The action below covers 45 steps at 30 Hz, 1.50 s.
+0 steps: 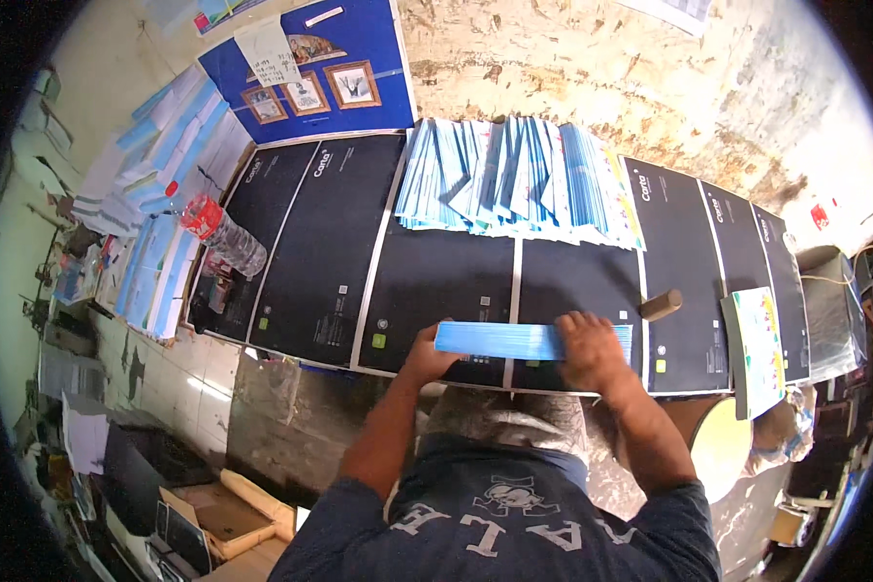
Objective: The person applies adhesive to the spine of a booklet by hand and then gathers multiple booklets into a stack.
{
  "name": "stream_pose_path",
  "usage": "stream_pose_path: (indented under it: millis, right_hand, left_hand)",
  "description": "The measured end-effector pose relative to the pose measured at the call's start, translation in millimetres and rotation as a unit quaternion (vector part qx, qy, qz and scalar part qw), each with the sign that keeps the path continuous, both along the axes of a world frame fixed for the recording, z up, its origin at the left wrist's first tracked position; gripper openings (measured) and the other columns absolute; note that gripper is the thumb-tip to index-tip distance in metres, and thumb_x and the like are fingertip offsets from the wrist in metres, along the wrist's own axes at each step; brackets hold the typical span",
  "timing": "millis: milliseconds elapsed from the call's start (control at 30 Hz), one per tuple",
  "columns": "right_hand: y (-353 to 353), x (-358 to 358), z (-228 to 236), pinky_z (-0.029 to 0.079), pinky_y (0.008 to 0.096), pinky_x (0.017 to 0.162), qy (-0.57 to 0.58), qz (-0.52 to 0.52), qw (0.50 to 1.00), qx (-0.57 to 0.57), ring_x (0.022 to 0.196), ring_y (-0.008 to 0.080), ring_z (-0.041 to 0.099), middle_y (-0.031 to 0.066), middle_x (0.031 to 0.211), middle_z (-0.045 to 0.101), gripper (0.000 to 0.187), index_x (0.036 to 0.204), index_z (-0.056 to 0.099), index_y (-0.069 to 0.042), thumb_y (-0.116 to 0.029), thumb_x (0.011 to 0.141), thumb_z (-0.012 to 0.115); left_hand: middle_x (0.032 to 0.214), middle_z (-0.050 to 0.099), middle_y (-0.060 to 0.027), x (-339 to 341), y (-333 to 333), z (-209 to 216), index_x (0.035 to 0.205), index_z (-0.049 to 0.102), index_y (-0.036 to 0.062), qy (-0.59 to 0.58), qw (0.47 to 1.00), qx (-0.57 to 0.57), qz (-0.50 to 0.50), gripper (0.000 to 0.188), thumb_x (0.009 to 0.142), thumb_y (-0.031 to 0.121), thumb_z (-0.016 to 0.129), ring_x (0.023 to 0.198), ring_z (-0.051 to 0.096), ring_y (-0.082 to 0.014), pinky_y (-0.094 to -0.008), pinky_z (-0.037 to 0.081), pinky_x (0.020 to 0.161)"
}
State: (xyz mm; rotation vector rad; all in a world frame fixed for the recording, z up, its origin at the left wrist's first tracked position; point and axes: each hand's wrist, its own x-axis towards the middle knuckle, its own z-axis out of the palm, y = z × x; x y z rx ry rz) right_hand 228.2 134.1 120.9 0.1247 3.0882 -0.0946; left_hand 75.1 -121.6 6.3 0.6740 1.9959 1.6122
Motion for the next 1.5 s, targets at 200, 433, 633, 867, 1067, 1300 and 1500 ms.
stream_pose_path:
  millis: [200,433,633,867,1067,1300,1500]
  right_hand:
    - [-15,-5,18,0.049,0.0447,0.091,0.034,0.042,0.997,-0.049,0.104,0.0327,0.063,0.0143,0.109,0.064,0.048,0.114,0.055,-0.007,-0.015,0.069,0.069]
    - [18,8,-31,0.052,0.0507,0.075,-0.055,0.009,0.998,-0.004,0.091,0.0431,0.066,0.0230,0.098,0.069,0.061,0.119,0.054,0.000,-0.025,0.069,0.079]
    - [0,1,0,0.052,0.0395,0.069,0.097,-0.031,0.915,-0.390,0.074,0.0258,0.068,0.0146,0.088,0.070,0.045,0.112,0.060,0.002,-0.013,0.074,0.079]
    - [-53,-3,-84,0.047,0.0266,0.068,0.114,-0.222,0.646,-0.721,0.077,0.0128,0.061,0.0038,0.092,0.068,0.034,0.111,0.064,-0.002,-0.012,0.080,0.077]
    - [-55,-30,-36,0.049,0.0452,0.095,0.111,-0.163,0.906,-0.375,0.115,0.0417,0.059,0.0303,0.123,0.059,0.082,0.129,0.047,0.009,-0.038,0.074,0.086]
    - [-15,-153,-68,0.034,0.0470,0.112,0.214,0.102,0.943,-0.231,0.134,0.0419,0.043,0.0278,0.142,0.046,0.082,0.144,0.039,0.001,-0.056,0.089,0.061]
    - [-3,-149,-92,0.039,0.0488,0.106,0.170,0.024,0.954,-0.246,0.123,0.0364,0.054,0.0198,0.125,0.060,0.069,0.130,0.052,0.000,-0.052,0.086,0.065]
  left_hand:
    - [0.101,0.072,-0.0107,-7,-31,4,0.104,0.069,0.0065,0.073,0.997,-0.032,0.017,0.028,0.081,0.016,0.081,0.094,0.068,-0.0217,-0.0390,0.053,0.085]
    - [0.110,0.070,-0.0078,-10,-3,10,0.116,0.066,0.0069,-0.040,0.999,-0.008,-0.036,0.047,0.075,0.017,0.085,0.103,0.063,-0.0188,-0.0398,0.049,0.093]
    - [0.116,0.063,-0.0128,2,24,15,0.129,0.051,-0.0027,0.045,0.930,0.204,0.303,0.063,0.081,0.025,0.082,0.109,0.057,-0.0190,-0.0354,0.046,0.093]
    - [0.098,0.070,-0.0109,54,59,19,0.110,0.068,0.0012,-0.096,0.990,0.108,0.002,0.043,0.089,0.039,0.071,0.092,0.065,-0.0205,-0.0347,0.051,0.082]
    - [0.093,0.073,-0.0087,54,8,-37,0.104,0.072,0.0027,-0.249,0.968,-0.018,0.028,0.040,0.079,0.033,0.081,0.084,0.070,-0.0192,-0.0370,0.056,0.077]
    - [0.103,0.070,-0.0139,59,18,36,0.116,0.062,-0.0029,-0.350,0.920,-0.153,0.083,0.037,0.089,0.019,0.074,0.091,0.069,-0.0221,-0.0399,0.056,0.081]
    - [0.101,0.071,-0.0127,67,22,36,0.115,0.060,-0.0023,-0.329,0.934,-0.122,0.069,0.031,0.091,0.014,0.072,0.088,0.070,-0.0209,-0.0353,0.057,0.076]
